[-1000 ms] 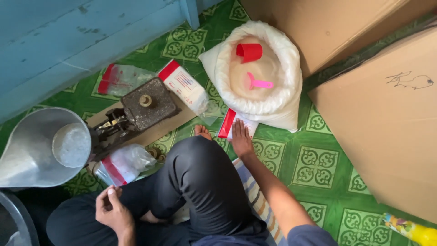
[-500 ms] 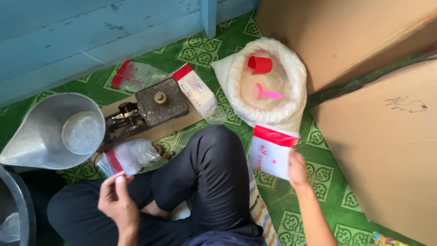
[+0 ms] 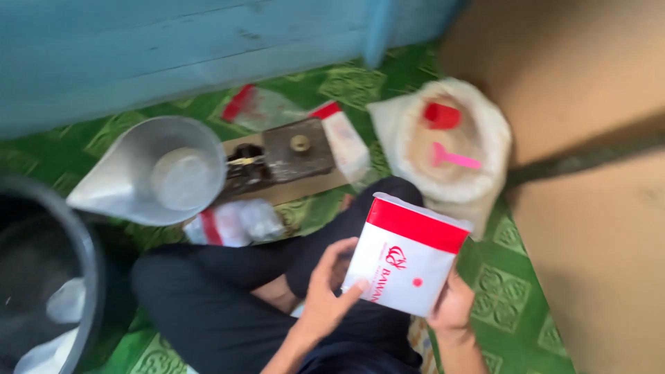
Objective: Scooping white powder from a large sack into small plastic bags, weighing them on a scale, and organizing the filled bags in a large tub.
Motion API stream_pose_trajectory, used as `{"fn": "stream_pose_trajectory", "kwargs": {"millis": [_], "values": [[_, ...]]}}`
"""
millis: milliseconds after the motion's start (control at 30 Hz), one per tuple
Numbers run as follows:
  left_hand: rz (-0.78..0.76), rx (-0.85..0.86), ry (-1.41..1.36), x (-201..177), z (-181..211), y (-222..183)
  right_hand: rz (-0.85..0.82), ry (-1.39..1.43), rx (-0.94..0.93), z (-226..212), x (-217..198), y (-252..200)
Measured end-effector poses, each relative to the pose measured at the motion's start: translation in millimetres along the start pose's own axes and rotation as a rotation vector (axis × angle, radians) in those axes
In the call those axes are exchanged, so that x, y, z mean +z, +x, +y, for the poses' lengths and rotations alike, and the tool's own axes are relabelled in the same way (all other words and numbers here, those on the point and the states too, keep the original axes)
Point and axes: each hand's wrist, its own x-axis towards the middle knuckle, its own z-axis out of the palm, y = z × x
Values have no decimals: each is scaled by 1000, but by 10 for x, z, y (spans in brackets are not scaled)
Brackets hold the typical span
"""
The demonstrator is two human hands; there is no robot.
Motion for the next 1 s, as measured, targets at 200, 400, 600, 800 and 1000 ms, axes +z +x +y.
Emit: {"fn": "stream_pose_trajectory", "kwargs": {"millis": [200,400,600,800,1000], "values": [[237,-35,-25,-554,193,-268,-346,153,195,537,508,139],[339,-28,-17,-1111,342,-492,-514,-379,-56,635,1694,304],[467,430,644,-1217,533,-612,-484,-575,227,1179,2048,-17],[296,482,1048,-1060,265,-727,-445,-6,459,1794,1328,-21],[258,563,1043,-1224,375,-917,-443,-7,448,2161,583,-103]]}}
